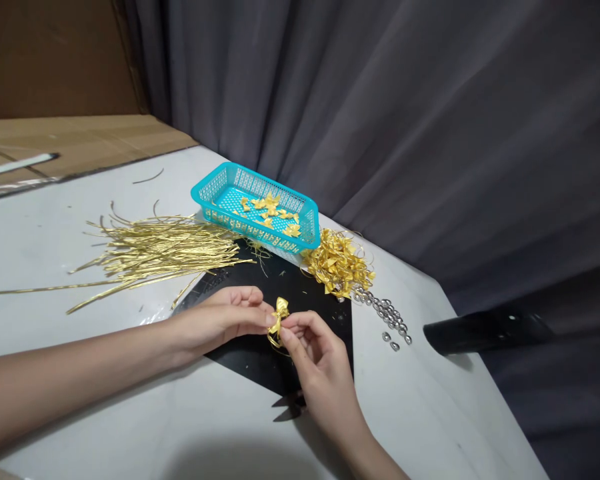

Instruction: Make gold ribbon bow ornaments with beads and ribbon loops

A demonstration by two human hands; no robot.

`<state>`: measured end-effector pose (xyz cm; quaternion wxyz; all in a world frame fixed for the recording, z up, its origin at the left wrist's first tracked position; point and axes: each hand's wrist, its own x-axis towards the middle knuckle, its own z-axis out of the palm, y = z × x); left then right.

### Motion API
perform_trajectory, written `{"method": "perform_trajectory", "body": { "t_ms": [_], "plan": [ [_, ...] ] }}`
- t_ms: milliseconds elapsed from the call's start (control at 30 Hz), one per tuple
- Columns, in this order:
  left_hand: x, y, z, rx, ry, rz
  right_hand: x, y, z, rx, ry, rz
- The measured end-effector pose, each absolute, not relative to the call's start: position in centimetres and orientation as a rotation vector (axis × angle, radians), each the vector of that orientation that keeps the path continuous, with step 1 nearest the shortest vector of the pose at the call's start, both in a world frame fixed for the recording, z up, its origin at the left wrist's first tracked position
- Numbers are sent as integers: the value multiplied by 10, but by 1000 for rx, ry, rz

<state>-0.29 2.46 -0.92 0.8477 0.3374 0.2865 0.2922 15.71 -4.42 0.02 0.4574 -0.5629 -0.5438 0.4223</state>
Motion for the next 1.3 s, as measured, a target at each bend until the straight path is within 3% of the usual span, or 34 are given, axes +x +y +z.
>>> {"method": "perform_trajectory", "body": {
  "t_ms": [867,1300],
  "plan": [
    [-5,25,-16,874,659,628,158,-43,-2,-1403,-1277,1118],
    [-4,26,-7,791,602,680,163,-46,4,-1335,-1682,636]
  ]
}}
